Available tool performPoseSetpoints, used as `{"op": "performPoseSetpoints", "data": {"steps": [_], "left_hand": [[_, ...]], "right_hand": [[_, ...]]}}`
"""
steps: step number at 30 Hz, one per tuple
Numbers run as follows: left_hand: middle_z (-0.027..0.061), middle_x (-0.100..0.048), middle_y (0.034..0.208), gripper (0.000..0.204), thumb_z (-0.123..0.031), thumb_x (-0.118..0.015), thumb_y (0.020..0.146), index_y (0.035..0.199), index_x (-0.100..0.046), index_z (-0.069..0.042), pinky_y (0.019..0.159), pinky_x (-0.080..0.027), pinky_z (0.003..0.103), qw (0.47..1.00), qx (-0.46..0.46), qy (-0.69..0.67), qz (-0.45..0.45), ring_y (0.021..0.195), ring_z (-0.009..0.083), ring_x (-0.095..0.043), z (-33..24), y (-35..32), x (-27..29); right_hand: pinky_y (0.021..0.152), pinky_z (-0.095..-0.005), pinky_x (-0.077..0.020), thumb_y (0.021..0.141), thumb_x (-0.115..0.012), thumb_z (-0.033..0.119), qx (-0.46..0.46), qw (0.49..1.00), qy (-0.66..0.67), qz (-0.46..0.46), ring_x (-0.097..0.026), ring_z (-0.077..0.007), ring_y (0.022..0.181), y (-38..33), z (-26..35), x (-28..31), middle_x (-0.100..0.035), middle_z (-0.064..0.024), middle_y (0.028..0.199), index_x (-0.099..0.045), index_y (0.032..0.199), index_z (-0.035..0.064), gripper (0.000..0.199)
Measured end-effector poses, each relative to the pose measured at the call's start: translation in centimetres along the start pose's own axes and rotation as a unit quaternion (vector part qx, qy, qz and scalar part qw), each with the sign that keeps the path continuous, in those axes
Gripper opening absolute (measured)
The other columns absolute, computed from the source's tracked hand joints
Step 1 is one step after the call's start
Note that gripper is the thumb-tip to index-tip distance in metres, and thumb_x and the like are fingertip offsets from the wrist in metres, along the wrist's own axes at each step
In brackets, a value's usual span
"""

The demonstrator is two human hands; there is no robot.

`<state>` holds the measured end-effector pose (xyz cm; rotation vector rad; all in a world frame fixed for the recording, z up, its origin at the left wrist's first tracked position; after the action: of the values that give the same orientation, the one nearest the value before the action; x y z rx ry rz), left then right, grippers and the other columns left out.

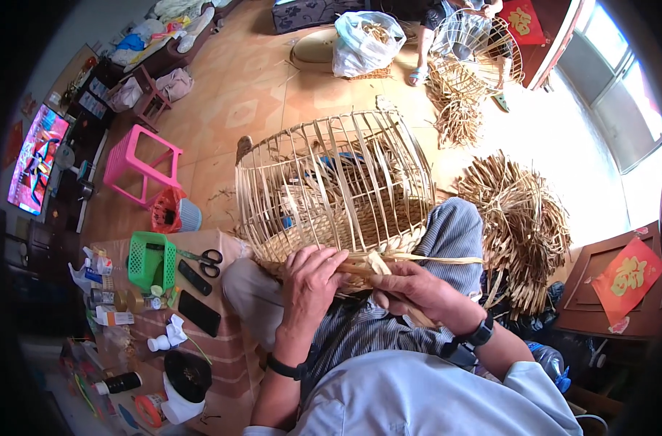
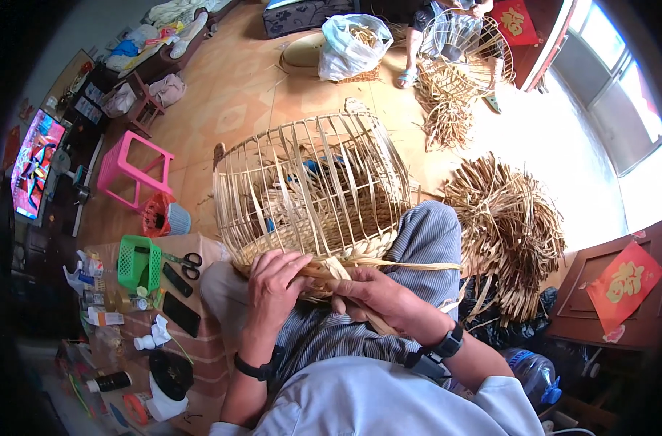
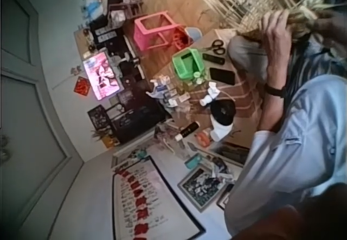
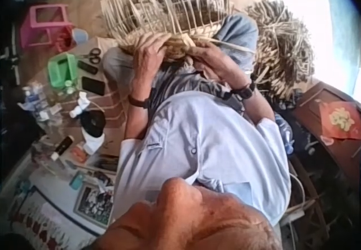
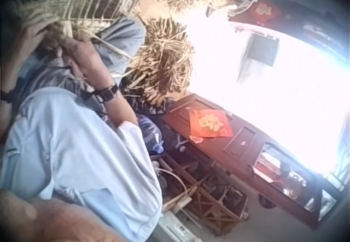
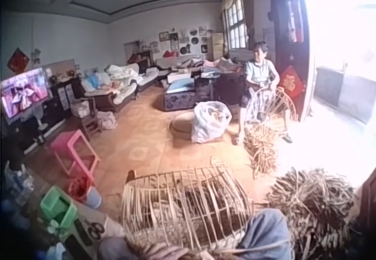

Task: Weaving a large bamboo basket by hand.

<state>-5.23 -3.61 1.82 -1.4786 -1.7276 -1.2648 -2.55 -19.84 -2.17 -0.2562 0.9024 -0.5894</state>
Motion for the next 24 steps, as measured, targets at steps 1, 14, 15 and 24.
{"op": "performPoseSetpoints", "data": {"steps": [1,14,15,24], "left_hand": [[0.0066,-0.072,0.107,0.035,-0.01,-0.081,0.077,0.111,-0.074,-0.008,0.095,-0.049,0.042,0.999,-0.004,-0.015,-0.03,0.107,0.0286,-0.064,0.2,0.1,-0.1],[0.0136,-0.07,0.087,0.011,-0.01,-0.077,0.084,0.089,-0.07,-0.002,0.082,-0.05,0.045,0.989,0.091,-0.096,-0.068,0.085,0.0358,-0.064,1.8,0.2,-1.3],[0.0138,-0.07,0.086,0.01,-0.01,-0.076,0.084,0.088,-0.07,-0.003,0.083,-0.049,0.046,0.991,0.082,-0.082,-0.068,0.084,0.0357,-0.065,1.8,0.2,-1.4],[0.0132,-0.069,0.082,0.01,-0.006,-0.075,0.082,0.085,-0.066,-0.004,0.073,-0.053,0.045,0.99,0.061,-0.089,-0.093,0.081,0.0343,-0.07,2.0,0.3,-0.9]], "right_hand": [[0.044,-0.0188,-0.0364,0.108,-0.054,0.022,-0.011,1.0,-0.006,-0.013,-0.047,-0.0046,0.05,-0.6,0.9,0.3,-0.063,0.0004,0.073,-0.062,0.11,0.0016,0.022],[0.059,-0.0192,-0.0449,0.088,-0.08,0.008,0.218,0.928,-0.262,-0.148,-0.055,-0.0026,0.072,-2.7,8.4,6.8,-0.067,0.0033,0.091,-0.069,0.114,0.0022,0.029],[0.064,-0.0214,-0.0455,0.086,-0.083,0.009,0.265,0.898,-0.327,-0.126,-0.053,-0.0026,0.079,-0.3,8.0,4.7,-0.066,0.0031,0.092,-0.067,0.117,0.0002,0.036],[0.078,-0.0257,-0.0543,0.091,-0.075,0.0,0.228,0.915,-0.313,-0.112,-0.062,-0.0064,0.09,6.7,5.7,-0.5,-0.071,-0.001,0.098,-0.066,0.113,-0.0052,0.024]]}}
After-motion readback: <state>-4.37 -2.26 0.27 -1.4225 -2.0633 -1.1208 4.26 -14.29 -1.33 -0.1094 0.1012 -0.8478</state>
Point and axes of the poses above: each hand's wrist, its own y-axis towards the middle knuckle, its own x-axis out of the back of the hand, z = x × y, the point moved 7 cm from there along y, towards the middle knuckle
